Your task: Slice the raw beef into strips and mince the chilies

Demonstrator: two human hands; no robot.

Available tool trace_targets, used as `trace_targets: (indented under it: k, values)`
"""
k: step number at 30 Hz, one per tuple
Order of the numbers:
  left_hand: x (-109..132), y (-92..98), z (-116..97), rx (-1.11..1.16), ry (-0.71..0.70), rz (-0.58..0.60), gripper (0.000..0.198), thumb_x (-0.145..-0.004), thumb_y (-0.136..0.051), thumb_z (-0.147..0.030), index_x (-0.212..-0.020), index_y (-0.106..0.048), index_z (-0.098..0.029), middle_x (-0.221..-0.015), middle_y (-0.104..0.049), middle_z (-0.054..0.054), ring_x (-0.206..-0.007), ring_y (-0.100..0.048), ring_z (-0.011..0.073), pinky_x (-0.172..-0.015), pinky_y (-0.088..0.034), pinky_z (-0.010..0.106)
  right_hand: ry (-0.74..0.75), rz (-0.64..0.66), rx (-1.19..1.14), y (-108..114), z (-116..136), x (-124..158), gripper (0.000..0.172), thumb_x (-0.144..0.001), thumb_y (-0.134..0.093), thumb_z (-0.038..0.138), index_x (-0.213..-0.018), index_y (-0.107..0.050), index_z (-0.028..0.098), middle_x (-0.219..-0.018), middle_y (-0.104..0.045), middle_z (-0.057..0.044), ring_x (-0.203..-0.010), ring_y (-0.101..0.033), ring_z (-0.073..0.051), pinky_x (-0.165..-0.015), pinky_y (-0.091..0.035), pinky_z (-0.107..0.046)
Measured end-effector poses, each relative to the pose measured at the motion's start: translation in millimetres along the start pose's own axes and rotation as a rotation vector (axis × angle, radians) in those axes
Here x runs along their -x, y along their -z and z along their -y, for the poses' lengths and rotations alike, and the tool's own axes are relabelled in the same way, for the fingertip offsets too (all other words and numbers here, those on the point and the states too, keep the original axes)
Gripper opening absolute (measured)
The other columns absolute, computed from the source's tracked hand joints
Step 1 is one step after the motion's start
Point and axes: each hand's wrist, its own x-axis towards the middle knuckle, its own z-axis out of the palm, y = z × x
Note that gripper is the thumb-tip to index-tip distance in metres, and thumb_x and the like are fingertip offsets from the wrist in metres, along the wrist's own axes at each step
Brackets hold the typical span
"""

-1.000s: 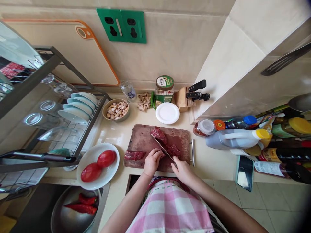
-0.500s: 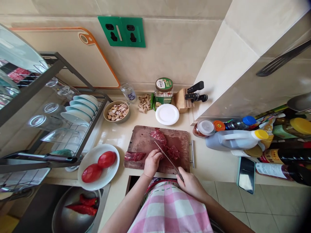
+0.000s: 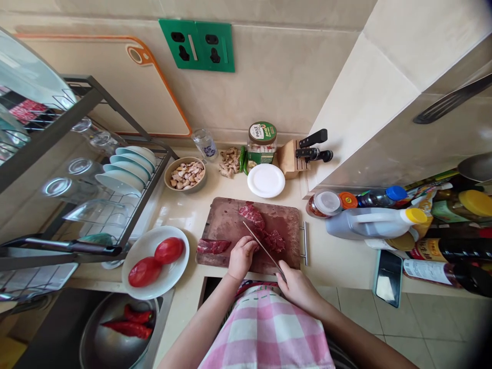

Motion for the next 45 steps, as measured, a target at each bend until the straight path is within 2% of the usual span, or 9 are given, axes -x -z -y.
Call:
trace_targets:
  k: [3,10,15,17,23,25,32,40,45]
  values:
    - [1,0.2,1,0.002,0.002,0.000,0.021,-0.086,-0.045,-0.022,-0.088,-0.066,-0.021,-0.096,-0.061,0.003,-0.086,-0.059,0.0126,-0.078,-0.050,0.024,0.018,-0.041,-0.019,0,4,-6,0.021,-0.088,-0.033,0.024,-0.102,-0.048,0.019,-0.080,-0.068,-0.005,-0.071,-0.063,-0.016,-0.055,-0.029,-0.022]
    - [0,0.5,-1,-0.010,-0.001,0.007,0.022,-0.087,-0.044,-0.021,-0.088,-0.066,-0.022,-0.096,-0.062,0.003,-0.087,-0.059,0.0128,-0.078,-0.050,0.025,-0.055,0.065,0.038,-2,-1,5,0.021,-0.088,-0.032,0.026,-0.099,-0.049,0.020,-0.079,-0.068,-0.005,-0.068,-0.063,-0.017,-0.052,-0.027,-0.023]
    - [-1,3.1,0,-0.005,0.021,-0.009,0.019,-0.085,-0.047,-0.023,-0.089,-0.065,-0.023,-0.096,-0.062,0.002,-0.085,-0.060,0.0131,-0.077,-0.051,0.024,-0.052,-0.034,0.075,3,26,-29,0.024,-0.089,-0.031,0.027,-0.107,-0.047,0.021,-0.081,-0.068,-0.006,-0.069,-0.063,-0.017,-0.053,-0.029,-0.023]
    - [0,4.1,2,0.012,0.006,-0.006,0.019,-0.086,-0.047,-0.025,-0.090,-0.065,-0.023,-0.095,-0.062,0.002,-0.085,-0.061,0.0131,-0.077,-0.051,0.024,-0.044,-0.046,0.066,5,26,-34,0.023,-0.089,-0.033,0.028,-0.104,-0.048,0.021,-0.081,-0.067,-0.006,-0.069,-0.063,-0.017,-0.054,-0.030,-0.023]
    - [5,4.5,5,0.019,-0.050,-0.034,0.021,-0.087,-0.044,-0.029,-0.094,-0.064,-0.023,-0.098,-0.057,0.003,-0.089,-0.058,0.0134,-0.080,-0.050,0.025,-0.017,-0.076,-0.094,5,-17,2,0.022,-0.088,-0.031,0.030,-0.092,-0.050,0.020,-0.071,-0.064,-0.002,-0.064,-0.060,-0.015,-0.054,-0.031,-0.021]
    - [6,3.8,5,-0.002,-0.052,-0.049,0.022,-0.087,-0.045,-0.029,-0.093,-0.064,-0.022,-0.094,-0.056,0.004,-0.087,-0.057,0.0138,-0.078,-0.050,0.026,-0.022,-0.098,-0.109,6,-23,12,0.023,-0.088,-0.030,0.031,-0.092,-0.050,0.020,-0.072,-0.064,-0.002,-0.063,-0.060,-0.015,-0.054,-0.031,-0.021]
    - [3,3.8,3,-0.038,-0.075,0.000,0.022,-0.087,-0.044,-0.025,-0.093,-0.065,-0.022,-0.095,-0.059,0.004,-0.090,-0.054,0.0156,-0.080,-0.047,0.029,0.025,-0.059,-0.087,4,-2,12,0.022,-0.087,-0.030,0.029,-0.094,-0.049,0.022,-0.078,-0.066,-0.003,-0.070,-0.062,-0.016,-0.055,-0.030,-0.022]
    - [2,5.2,0,-0.016,-0.051,0.013,0.022,-0.087,-0.044,-0.023,-0.092,-0.065,-0.022,-0.095,-0.061,0.005,-0.090,-0.056,0.0152,-0.081,-0.049,0.030,-0.010,0.024,-0.063,7,-6,17,0.019,-0.087,-0.032,0.026,-0.092,-0.049,0.020,-0.075,-0.066,-0.003,-0.065,-0.061,-0.015,-0.052,-0.026,-0.022]
    - [1,3.9,1,0.010,-0.014,-0.016,0.022,-0.087,-0.043,-0.023,-0.089,-0.065,-0.020,-0.094,-0.061,0.005,-0.086,-0.058,0.0139,-0.079,-0.050,0.027,-0.004,-0.025,-0.028,9,9,1,0.020,-0.088,-0.032,0.025,-0.097,-0.049,0.019,-0.075,-0.067,-0.004,-0.067,-0.061,-0.015,-0.052,-0.024,-0.023]
